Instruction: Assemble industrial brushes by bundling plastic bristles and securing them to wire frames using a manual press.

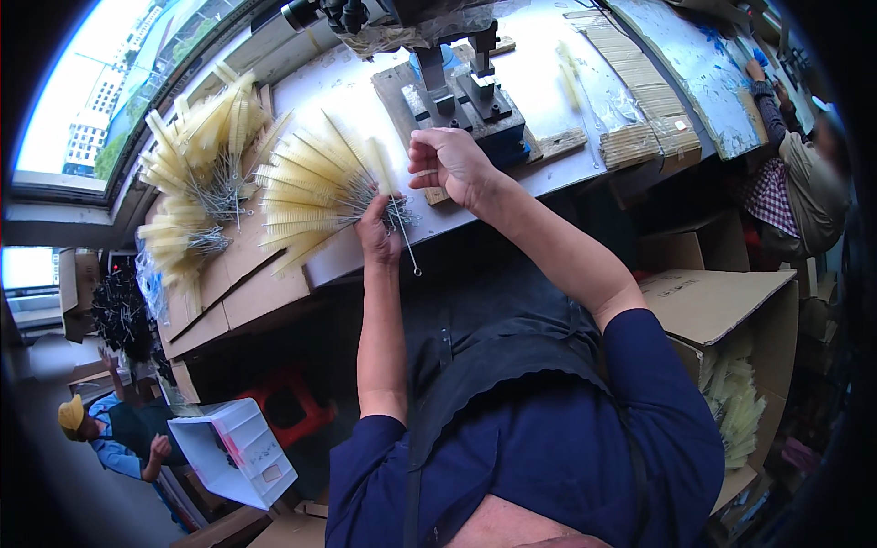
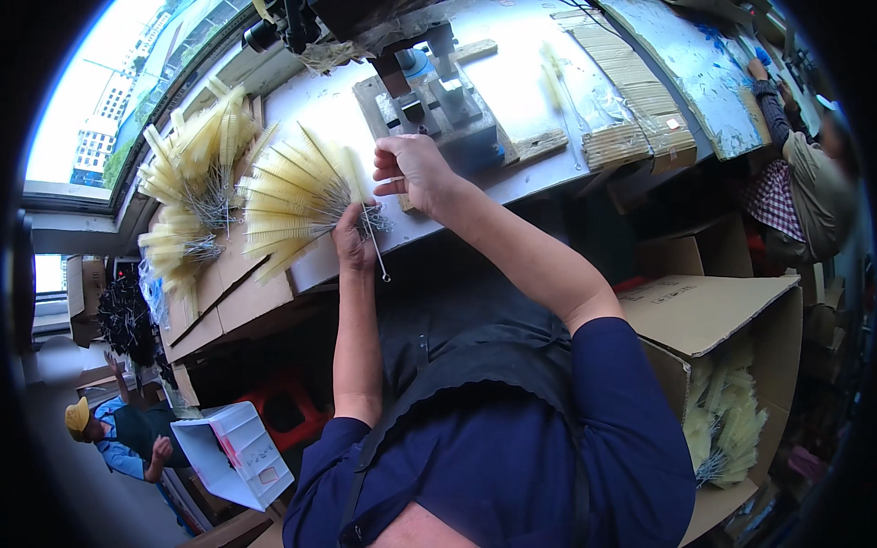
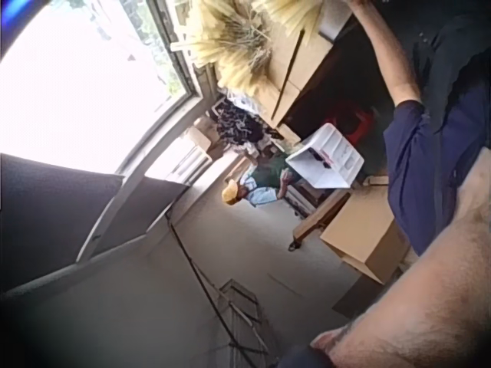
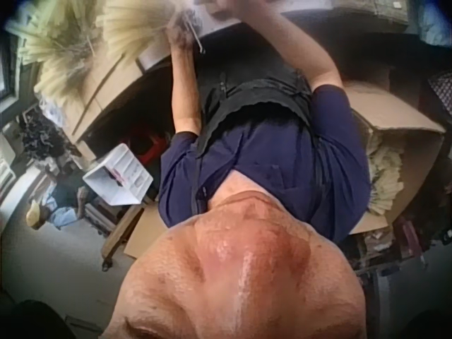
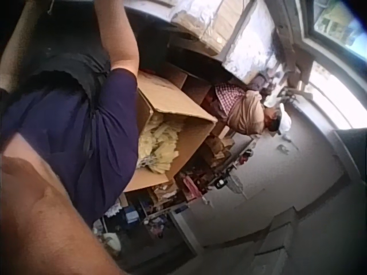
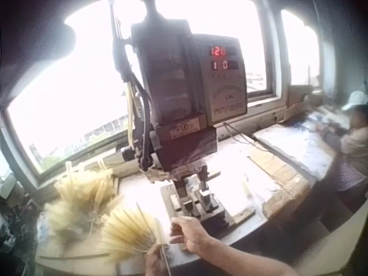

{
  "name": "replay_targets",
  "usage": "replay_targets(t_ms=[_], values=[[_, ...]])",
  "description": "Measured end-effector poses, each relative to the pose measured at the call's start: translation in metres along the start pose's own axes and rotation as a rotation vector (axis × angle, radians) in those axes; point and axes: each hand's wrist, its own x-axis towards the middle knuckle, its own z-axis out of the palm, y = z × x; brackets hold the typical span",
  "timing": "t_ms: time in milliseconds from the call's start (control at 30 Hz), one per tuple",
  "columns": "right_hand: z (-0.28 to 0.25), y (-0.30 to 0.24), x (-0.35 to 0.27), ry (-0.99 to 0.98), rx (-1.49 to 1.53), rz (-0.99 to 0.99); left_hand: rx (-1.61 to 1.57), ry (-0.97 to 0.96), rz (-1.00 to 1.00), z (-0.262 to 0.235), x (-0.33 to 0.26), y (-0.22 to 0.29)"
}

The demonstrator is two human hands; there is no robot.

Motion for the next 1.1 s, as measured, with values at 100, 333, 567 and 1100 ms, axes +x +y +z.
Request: replay_targets(t_ms=[100, 333, 567, 1100], values=[[0.012, 0.016, -0.007, -0.005, 0.016, 0.041, -0.011, 0.075, 0.092, -0.001, 0.003, -0.002], [0.002, 0.087, 0.025, 0.199, -0.741, -0.519, -0.025, 0.057, 0.120, 0.030, -0.001, 0.002], [0.004, 0.090, 0.045, 0.335, -1.156, -0.719, -0.105, -0.015, 0.107, 0.015, -0.004, 0.005], [-0.036, 0.080, -0.027, 0.050, -0.643, -0.477, -0.175, -0.082, 0.054, 0.012, -0.012, 0.012]])
